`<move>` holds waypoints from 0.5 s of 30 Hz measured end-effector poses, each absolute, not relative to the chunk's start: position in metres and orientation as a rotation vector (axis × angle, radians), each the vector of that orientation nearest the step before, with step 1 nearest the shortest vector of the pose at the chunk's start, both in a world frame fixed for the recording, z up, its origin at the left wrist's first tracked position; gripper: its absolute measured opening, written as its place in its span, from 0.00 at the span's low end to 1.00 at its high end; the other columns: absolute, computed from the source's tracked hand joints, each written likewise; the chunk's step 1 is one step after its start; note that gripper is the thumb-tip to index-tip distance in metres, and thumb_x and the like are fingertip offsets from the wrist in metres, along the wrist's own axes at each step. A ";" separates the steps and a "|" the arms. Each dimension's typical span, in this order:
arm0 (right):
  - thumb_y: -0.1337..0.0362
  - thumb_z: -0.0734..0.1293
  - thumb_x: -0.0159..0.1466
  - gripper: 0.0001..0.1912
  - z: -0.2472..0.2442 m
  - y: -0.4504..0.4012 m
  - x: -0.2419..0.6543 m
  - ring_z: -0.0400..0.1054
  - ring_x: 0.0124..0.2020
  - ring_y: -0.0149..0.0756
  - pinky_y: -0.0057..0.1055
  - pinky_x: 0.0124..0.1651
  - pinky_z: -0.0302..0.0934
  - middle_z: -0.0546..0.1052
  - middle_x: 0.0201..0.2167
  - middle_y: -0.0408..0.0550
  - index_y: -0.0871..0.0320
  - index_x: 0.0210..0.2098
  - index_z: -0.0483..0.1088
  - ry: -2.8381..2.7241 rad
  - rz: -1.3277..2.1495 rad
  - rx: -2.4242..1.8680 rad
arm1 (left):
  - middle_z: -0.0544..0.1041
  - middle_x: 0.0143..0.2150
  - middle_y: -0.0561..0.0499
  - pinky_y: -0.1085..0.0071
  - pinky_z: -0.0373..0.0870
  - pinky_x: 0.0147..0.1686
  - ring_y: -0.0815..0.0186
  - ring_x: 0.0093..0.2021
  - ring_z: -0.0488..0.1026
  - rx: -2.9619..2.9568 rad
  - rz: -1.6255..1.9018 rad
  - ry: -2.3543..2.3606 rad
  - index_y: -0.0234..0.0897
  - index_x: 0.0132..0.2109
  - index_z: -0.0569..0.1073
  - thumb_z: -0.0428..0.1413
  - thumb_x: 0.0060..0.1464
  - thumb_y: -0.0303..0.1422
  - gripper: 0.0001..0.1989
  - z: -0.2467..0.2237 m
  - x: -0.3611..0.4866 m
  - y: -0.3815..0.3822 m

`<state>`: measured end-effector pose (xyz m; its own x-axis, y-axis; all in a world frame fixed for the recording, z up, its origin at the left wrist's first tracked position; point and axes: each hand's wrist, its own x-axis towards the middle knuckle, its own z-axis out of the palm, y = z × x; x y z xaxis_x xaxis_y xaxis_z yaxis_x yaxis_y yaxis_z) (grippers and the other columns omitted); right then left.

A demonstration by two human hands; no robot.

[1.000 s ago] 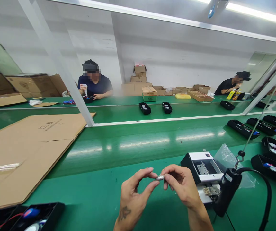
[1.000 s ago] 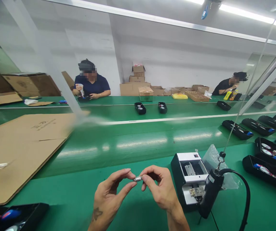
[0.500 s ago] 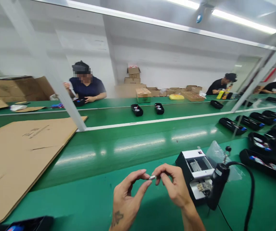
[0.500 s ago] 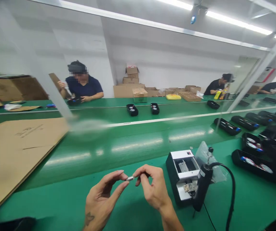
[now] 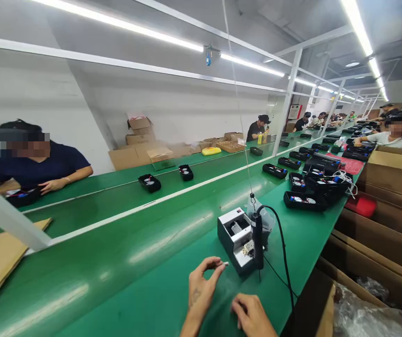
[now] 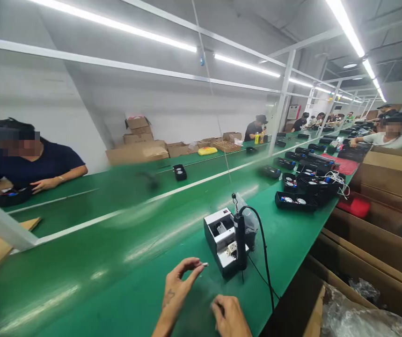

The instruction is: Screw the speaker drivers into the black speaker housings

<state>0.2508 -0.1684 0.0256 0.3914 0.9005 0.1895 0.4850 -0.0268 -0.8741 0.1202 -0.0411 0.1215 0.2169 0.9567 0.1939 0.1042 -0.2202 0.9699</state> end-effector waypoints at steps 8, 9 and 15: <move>0.39 0.61 0.73 0.30 0.005 -0.186 0.262 0.78 0.21 0.47 0.40 0.30 0.75 0.83 0.27 0.52 0.52 0.36 0.85 -1.137 0.411 -1.478 | 0.88 0.38 0.43 0.60 0.81 0.45 0.51 0.41 0.86 1.599 1.018 1.021 0.38 0.39 0.85 0.65 0.52 0.52 0.21 0.080 0.199 -0.035; 0.38 0.61 0.72 0.31 0.007 -0.185 0.259 0.79 0.23 0.48 0.41 0.31 0.75 0.83 0.27 0.52 0.52 0.36 0.86 -1.159 0.409 -1.485 | 0.88 0.39 0.43 0.60 0.81 0.47 0.51 0.42 0.86 1.615 1.019 1.039 0.38 0.40 0.86 0.63 0.53 0.51 0.21 0.076 0.196 -0.035; 0.33 0.57 0.71 0.36 0.008 -0.182 0.256 0.80 0.30 0.51 0.42 0.39 0.75 0.84 0.29 0.53 0.52 0.34 0.85 -1.193 0.447 -1.561 | 0.86 0.48 0.42 0.54 0.78 0.55 0.48 0.50 0.83 1.762 1.027 1.223 0.39 0.45 0.85 0.57 0.59 0.54 0.25 0.044 0.132 -0.039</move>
<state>0.2556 -0.1818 0.0080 0.4287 0.8560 0.2889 0.4554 0.0715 -0.8874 0.1325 -0.0393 0.0443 0.2232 0.9549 0.1959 0.3578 -0.2672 0.8947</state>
